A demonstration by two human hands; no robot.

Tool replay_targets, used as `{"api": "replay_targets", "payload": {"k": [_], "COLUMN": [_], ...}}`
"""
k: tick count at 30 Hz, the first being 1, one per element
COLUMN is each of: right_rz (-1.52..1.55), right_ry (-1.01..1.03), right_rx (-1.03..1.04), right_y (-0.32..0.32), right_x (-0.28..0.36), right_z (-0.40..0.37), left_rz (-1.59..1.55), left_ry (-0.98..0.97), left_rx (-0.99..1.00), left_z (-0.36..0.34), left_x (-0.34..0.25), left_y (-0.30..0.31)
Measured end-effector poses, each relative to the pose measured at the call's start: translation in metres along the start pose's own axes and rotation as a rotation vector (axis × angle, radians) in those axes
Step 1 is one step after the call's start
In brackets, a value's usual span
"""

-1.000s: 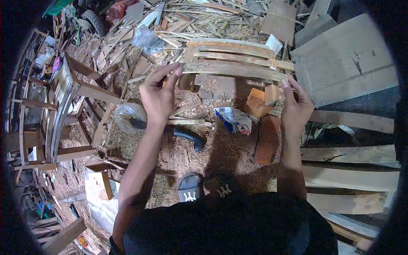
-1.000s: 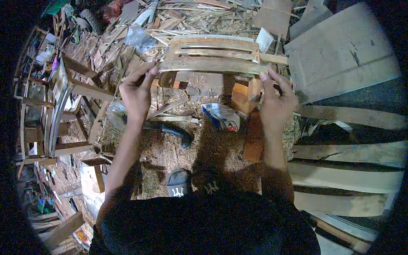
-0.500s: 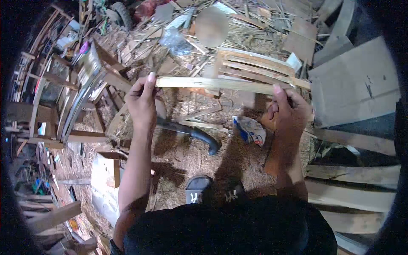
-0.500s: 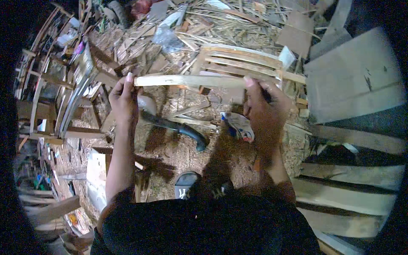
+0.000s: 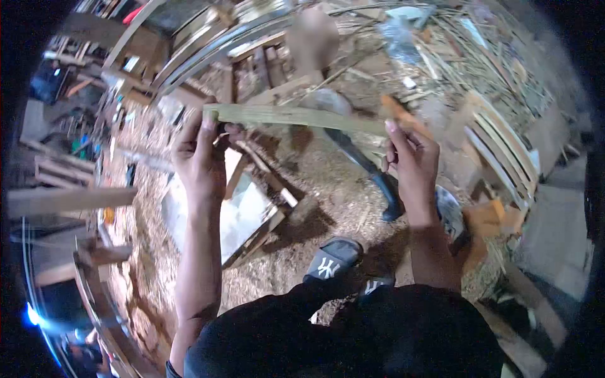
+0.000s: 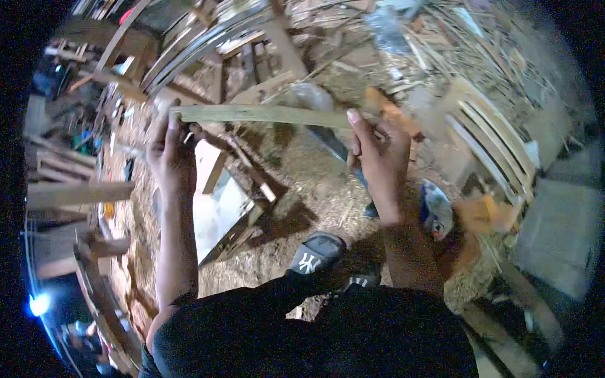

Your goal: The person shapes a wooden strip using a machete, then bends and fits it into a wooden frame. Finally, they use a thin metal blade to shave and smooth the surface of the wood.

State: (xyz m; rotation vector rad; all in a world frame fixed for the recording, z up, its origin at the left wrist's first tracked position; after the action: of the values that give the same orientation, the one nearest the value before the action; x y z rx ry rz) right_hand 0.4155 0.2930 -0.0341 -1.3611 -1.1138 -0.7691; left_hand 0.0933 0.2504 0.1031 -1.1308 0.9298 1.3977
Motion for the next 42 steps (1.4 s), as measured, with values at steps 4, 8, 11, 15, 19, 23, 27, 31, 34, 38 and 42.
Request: {"api": "replay_targets", "payload": {"k": [4,8,11,15,19,23,27,31,34,38,42], "right_rz": [-0.067,-0.156,-0.07,-0.058,-0.23,-0.235,-0.295,-0.316,-0.235,-0.248,-0.284], "right_ry": [-0.091,-0.067,-0.12,-0.222,-0.29,-0.119,0.018,0.206,0.012,0.069,0.064], "right_rx": [0.202,0.185,0.181,0.097,0.169,0.565,0.731,0.794,0.792,0.755,0.727], "right_y": [-0.075,-0.082,-0.069,-0.059,-0.078,-0.172,-0.25,-0.28,-0.279,-0.275,-0.272], "right_x": [-0.049,-0.071,-0.103,-0.131,-0.136,-0.137,-0.147,-0.153,-0.167,-0.167,-0.154], "right_z": [0.016,0.029,0.038,0.036,0.032,0.024,0.033,0.043,0.043,0.043,0.023], "left_rz": [0.341,0.58,0.754,0.938,0.994,0.949,0.959,1.018,1.025,0.91,0.711], "left_ry": [-0.118,-0.127,-0.075,-0.025,-0.08,-0.075,-0.073,-0.002,-0.035,-0.067,-0.155], "left_rx": [-0.294,-0.457,-0.54,-0.558,-0.6,-0.603,-0.569,-0.561,-0.573,-0.525,-0.408], "left_z": [-0.063,-0.107,-0.134,-0.149,-0.133,-0.118,-0.116,-0.114,-0.118,-0.12,-0.121], "left_x": [-0.059,-0.104,-0.13,-0.163,-0.169,-0.156,-0.15,-0.139,-0.14,-0.128,-0.115], "left_y": [0.084,0.126,0.142,0.148,0.152,0.152,0.156,0.165,0.172,0.186,0.195]}}
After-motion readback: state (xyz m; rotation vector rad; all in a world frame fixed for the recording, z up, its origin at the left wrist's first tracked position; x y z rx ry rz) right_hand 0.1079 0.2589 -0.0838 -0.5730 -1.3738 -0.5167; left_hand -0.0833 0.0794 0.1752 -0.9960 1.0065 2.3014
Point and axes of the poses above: each hand's wrist, its own z-axis towards the middle knuckle, its own y-axis out of the back of the hand, x = y × z, the point moved 10 cm from there along z, towards the middle knuckle, and after that the axes turned 12 degrees about x, right-handed, at the moved point
